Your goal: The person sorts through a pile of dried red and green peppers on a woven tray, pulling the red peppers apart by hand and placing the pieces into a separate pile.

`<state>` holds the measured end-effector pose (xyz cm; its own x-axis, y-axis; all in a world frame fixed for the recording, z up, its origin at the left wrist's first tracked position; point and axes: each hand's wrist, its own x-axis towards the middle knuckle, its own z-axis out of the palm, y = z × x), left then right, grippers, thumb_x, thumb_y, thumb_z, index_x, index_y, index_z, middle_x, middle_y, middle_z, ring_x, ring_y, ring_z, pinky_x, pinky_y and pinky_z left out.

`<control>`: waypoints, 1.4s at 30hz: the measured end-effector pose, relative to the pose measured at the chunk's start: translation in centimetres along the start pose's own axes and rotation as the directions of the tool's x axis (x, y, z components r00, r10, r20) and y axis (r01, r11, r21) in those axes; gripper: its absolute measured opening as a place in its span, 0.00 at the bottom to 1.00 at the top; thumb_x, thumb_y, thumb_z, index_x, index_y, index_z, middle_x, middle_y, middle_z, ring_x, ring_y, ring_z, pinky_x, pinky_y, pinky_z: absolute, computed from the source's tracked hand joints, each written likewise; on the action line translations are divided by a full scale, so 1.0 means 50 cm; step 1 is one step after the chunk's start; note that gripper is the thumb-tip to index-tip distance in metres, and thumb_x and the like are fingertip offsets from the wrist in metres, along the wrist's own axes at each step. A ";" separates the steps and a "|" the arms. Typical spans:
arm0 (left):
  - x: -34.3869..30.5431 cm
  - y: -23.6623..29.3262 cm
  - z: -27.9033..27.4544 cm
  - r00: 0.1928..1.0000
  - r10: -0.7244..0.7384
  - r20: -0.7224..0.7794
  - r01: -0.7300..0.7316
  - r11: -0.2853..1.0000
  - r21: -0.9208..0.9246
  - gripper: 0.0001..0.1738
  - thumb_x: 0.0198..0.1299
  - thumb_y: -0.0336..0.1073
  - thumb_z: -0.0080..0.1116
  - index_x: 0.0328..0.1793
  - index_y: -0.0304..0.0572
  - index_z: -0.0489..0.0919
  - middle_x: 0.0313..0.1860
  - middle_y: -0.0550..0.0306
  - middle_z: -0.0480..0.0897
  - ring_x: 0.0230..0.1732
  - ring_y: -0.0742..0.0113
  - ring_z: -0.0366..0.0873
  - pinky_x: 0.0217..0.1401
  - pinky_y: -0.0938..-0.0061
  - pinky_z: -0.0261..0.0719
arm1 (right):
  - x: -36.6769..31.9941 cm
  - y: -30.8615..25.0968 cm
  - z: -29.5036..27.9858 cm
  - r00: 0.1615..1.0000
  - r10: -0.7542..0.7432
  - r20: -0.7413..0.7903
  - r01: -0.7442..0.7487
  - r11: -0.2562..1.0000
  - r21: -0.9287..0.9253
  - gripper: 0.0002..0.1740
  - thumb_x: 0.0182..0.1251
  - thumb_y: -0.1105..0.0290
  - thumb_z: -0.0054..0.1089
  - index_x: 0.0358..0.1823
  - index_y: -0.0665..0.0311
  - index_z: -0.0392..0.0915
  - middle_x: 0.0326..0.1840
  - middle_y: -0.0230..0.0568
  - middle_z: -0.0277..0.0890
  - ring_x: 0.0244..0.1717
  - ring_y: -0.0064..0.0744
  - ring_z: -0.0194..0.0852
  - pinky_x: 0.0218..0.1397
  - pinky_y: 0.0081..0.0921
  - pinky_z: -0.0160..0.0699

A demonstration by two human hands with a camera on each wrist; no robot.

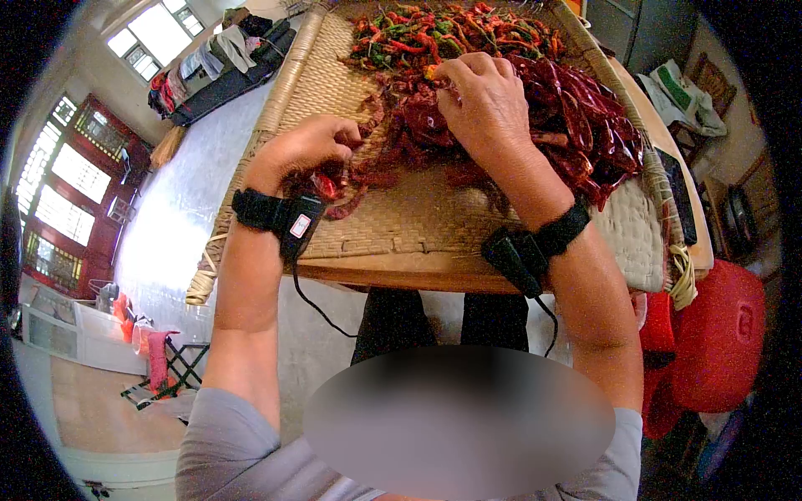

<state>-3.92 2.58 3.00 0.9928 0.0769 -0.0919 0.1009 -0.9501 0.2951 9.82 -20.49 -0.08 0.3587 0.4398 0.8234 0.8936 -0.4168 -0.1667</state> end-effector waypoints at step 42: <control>-0.018 0.027 -0.035 0.994 -0.012 -0.113 -0.034 0.920 -0.391 0.31 0.58 0.47 0.70 0.64 0.39 0.76 0.46 0.54 0.84 0.46 0.67 0.81 0.46 0.74 0.79 | 0.003 0.009 0.007 0.992 -0.073 -0.108 0.076 0.997 0.028 0.15 0.58 0.70 0.64 0.48 0.51 0.82 0.52 0.40 0.77 0.55 0.50 0.72 0.59 0.45 0.74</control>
<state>-4.57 1.77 5.16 0.9925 0.1218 0.0128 0.0847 -0.7583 0.6464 10.38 -20.32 -0.22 0.2618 0.3806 0.8869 0.9254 -0.3599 -0.1187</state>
